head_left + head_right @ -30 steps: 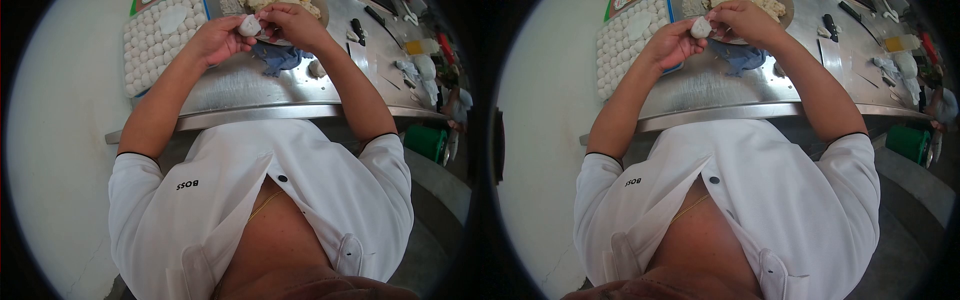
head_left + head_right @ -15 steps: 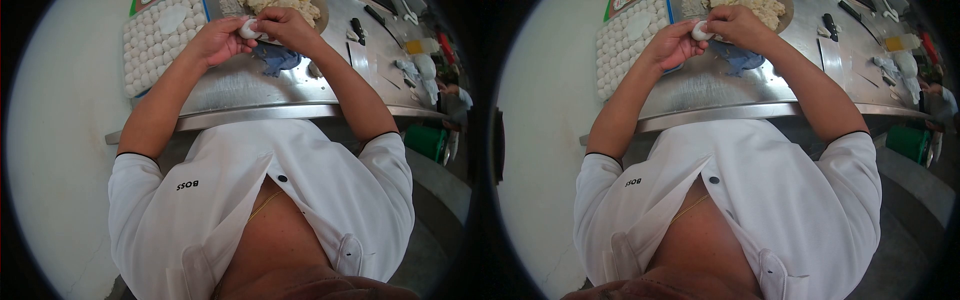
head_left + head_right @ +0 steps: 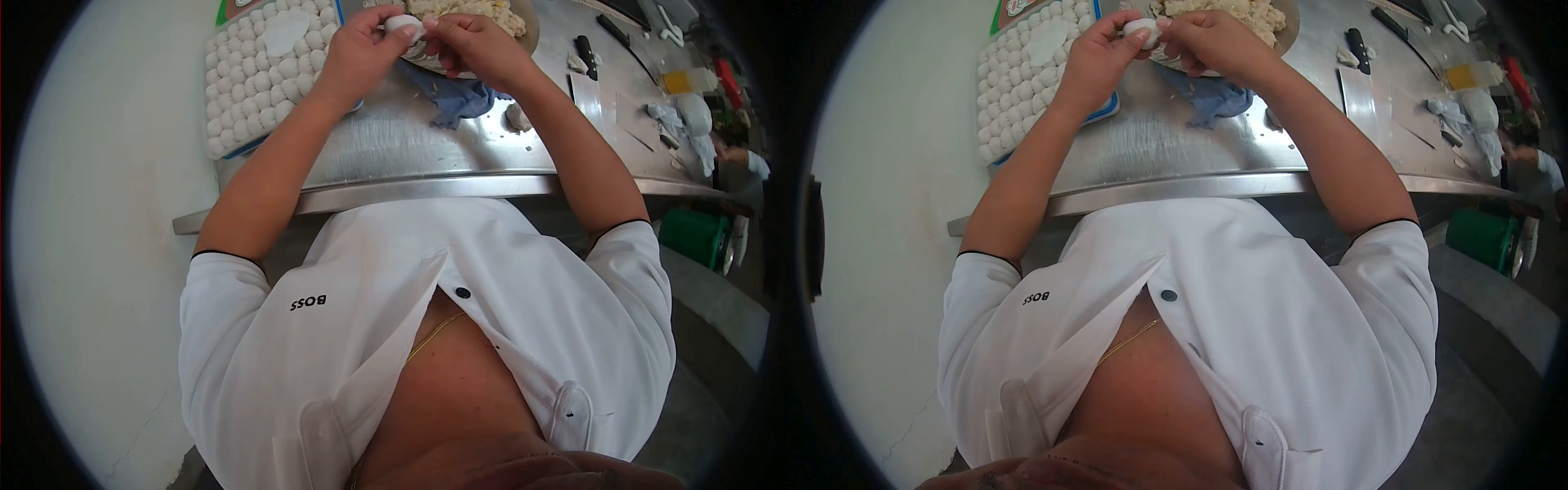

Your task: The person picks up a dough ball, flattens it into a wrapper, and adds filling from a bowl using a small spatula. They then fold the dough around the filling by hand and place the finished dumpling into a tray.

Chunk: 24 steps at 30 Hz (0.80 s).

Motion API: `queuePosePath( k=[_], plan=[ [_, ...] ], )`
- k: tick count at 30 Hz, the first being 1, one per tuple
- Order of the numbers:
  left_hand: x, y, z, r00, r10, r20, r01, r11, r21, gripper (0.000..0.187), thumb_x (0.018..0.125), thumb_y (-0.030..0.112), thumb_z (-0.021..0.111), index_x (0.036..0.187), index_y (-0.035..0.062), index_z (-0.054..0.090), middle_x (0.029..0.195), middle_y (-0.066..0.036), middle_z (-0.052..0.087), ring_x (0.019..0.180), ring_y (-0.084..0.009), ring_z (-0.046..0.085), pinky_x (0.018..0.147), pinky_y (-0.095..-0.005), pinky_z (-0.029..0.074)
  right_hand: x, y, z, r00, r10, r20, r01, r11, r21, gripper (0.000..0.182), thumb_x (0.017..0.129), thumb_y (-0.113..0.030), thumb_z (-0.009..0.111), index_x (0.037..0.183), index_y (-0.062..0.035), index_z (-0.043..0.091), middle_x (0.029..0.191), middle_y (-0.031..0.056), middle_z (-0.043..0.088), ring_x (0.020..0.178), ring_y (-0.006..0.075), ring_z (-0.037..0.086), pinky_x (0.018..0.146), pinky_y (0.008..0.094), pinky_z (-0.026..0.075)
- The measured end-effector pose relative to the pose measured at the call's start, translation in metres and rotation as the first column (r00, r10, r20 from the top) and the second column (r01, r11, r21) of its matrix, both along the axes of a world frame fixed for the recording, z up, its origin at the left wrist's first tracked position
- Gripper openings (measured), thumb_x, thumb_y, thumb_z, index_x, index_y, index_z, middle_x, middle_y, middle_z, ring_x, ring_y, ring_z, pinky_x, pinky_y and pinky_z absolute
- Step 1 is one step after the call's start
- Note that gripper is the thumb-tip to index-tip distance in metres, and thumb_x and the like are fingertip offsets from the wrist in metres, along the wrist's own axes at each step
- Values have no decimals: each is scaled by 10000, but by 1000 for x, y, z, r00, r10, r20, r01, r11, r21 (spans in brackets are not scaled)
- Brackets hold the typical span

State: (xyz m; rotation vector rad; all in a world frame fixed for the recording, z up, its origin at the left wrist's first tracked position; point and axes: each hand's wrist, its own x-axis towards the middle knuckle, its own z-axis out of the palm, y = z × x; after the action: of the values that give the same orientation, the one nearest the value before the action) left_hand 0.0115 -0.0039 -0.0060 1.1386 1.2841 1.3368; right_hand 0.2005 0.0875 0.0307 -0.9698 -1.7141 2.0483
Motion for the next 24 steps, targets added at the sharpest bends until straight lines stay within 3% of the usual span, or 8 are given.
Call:
queuePosePath(
  k=[3,5,9,11,15,17,21,24],
  plan=[
    [14,-2,1,999,-38,-25,42,986,161,348,992,124,580,1303,-27,530,1091,-101,666,942,-160,667,842,-303,545,-1,-5,-1,999,-23,41,19,996,88,219,969,-207,606,875,-17,660,665,22,590,576,99,558,514,256,449],
    [16,-2,14,924,38,381,-55,998,33,303,1023,194,520,1223,-30,562,1043,-114,668,881,-195,671,765,-323,563,-2,-9,0,997,-78,7,75,983,166,203,960,-208,626,908,-16,666,665,14,589,567,94,549,511,249,440],
    [-3,-1,24,919,-18,394,44,997,-57,352,1041,277,479,1231,-9,559,1124,-124,644,969,-229,665,808,-345,547,1,-4,-1,998,-61,18,55,970,237,192,957,-197,628,923,-13,670,665,4,583,572,84,540,513,244,427],
    [-8,-2,23,820,-133,556,314,918,-242,357,1045,273,483,1250,-11,552,1156,-133,636,983,-240,667,823,-348,549,6,11,-17,991,102,91,-125,948,292,305,932,-243,678,1184,-73,663,882,48,666,788,123,608,731,283,516],
    [-2,1,13,843,-198,501,332,923,-194,356,1050,278,475,1254,-3,554,1152,-122,640,989,-235,668,813,-345,547,3,2,-16,994,33,103,-70,923,378,278,944,-243,658,1132,-39,678,846,41,658,744,135,612,696,301,522],
    [-2,0,9,874,-180,451,303,928,-218,357,1050,286,476,1251,2,559,1143,-110,646,972,-223,668,791,-340,546,0,-3,-14,1000,7,26,-14,958,288,183,953,-187,628,922,-13,676,671,-1,585,582,75,531,520,240,416],
    [-2,1,8,890,-183,417,292,932,-214,355,1043,301,493,1231,10,568,1129,-100,651,951,-211,668,767,-328,542,-1,1,-23,999,48,-3,-45,964,262,178,950,-180,625,926,-14,682,677,1,588,589,74,522,527,237,410],
    [2,1,8,897,-182,404,300,921,-251,346,1036,316,510,1207,24,581,1117,-91,655,928,-191,664,743,-310,531,1,2,-20,997,33,74,-57,936,347,180,955,-178,615,929,-16,688,682,2,596,591,74,518,530,235,407]
  ],
)
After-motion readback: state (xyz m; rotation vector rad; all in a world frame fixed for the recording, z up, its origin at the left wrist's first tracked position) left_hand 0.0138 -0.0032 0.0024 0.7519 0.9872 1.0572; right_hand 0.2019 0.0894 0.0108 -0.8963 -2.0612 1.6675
